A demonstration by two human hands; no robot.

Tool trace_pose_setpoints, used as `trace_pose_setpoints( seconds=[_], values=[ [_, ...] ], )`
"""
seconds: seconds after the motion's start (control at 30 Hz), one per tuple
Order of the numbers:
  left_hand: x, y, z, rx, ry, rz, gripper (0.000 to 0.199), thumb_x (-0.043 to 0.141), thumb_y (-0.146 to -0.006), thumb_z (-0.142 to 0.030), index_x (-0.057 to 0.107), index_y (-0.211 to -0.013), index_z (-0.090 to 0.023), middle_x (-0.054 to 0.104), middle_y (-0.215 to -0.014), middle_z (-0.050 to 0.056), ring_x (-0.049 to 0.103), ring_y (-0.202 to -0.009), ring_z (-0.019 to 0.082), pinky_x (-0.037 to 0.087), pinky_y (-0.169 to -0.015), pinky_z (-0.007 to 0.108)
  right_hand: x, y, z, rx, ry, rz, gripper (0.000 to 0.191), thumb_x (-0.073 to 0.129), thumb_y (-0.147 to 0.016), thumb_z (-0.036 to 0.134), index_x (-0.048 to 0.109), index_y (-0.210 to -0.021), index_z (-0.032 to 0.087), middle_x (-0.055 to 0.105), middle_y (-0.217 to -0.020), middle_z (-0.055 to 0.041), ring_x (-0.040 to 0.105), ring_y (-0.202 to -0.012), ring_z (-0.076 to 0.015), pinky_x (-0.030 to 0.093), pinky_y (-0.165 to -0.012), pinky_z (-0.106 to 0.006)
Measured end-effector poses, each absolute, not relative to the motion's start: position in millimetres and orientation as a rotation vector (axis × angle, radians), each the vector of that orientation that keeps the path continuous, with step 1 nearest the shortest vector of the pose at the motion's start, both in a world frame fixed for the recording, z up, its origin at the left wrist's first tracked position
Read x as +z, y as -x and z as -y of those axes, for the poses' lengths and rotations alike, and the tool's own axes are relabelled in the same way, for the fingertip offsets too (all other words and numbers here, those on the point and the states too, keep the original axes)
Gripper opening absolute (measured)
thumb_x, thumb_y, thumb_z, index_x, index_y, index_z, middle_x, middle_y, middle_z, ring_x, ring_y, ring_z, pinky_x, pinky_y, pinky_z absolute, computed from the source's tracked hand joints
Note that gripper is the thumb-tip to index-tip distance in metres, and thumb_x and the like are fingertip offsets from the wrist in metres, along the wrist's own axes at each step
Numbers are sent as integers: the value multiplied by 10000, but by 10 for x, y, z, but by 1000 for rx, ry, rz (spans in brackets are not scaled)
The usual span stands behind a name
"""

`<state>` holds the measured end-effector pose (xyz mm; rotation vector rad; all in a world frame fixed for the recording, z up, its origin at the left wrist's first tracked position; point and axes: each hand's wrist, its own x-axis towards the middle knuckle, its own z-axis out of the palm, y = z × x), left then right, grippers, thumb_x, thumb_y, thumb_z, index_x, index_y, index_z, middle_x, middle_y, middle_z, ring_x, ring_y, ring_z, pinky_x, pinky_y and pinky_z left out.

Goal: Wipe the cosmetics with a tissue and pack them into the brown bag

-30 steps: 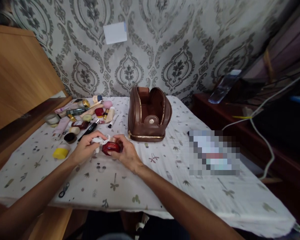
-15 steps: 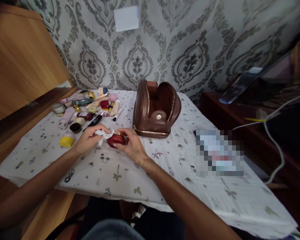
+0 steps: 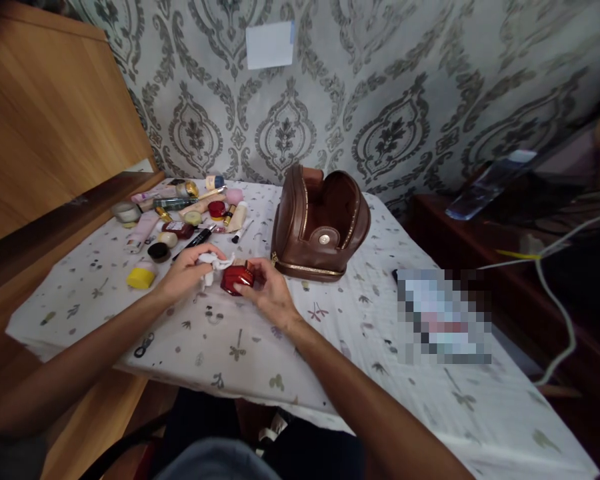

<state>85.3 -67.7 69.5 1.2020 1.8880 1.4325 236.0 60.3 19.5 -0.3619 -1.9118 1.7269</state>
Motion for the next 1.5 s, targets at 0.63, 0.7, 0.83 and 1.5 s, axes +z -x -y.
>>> trace_pose_setpoints(
  seconds=[0.63,0.7,0.83,1.5],
  values=[
    [665,-860,742,1375,-1277,-1864,231,482,-681,-153,638,-851,-169,548,-666,-39,436,-512,95,338,-491,209,358,-2416,-651,1019,322,2415,527,776,-721,250,634,-1228,235,655,-1067,-77,578,-1019,-268,458,-950,-457],
    [646,-825,689,1402,-1303,-1877,231,474,-679,-139,635,-842,-171,563,-681,-34,472,-557,107,357,-518,210,333,-2374,-623,1136,346,2346,521,776,-715,278,625,-1211,227,651,-1111,-77,601,-1011,-248,471,-937,-426],
    [655,-821,681,1406,-1455,-1881,258,470,-689,-108,652,-859,-176,649,-826,0,567,-717,144,421,-628,232,307,-2299,-583,1352,379,2231,464,780,-686,318,595,-1098,212,659,-1050,-48,624,-939,-207,501,-875,-373],
    [646,-966,682,1314,-1400,-1885,300,463,-677,-113,665,-889,-176,648,-803,-12,477,-577,107,369,-545,218,226,-2474,-641,1489,425,2107,466,747,-717,334,576,-1133,213,643,-1092,-63,605,-985,-212,506,-877,-373]
  ],
)
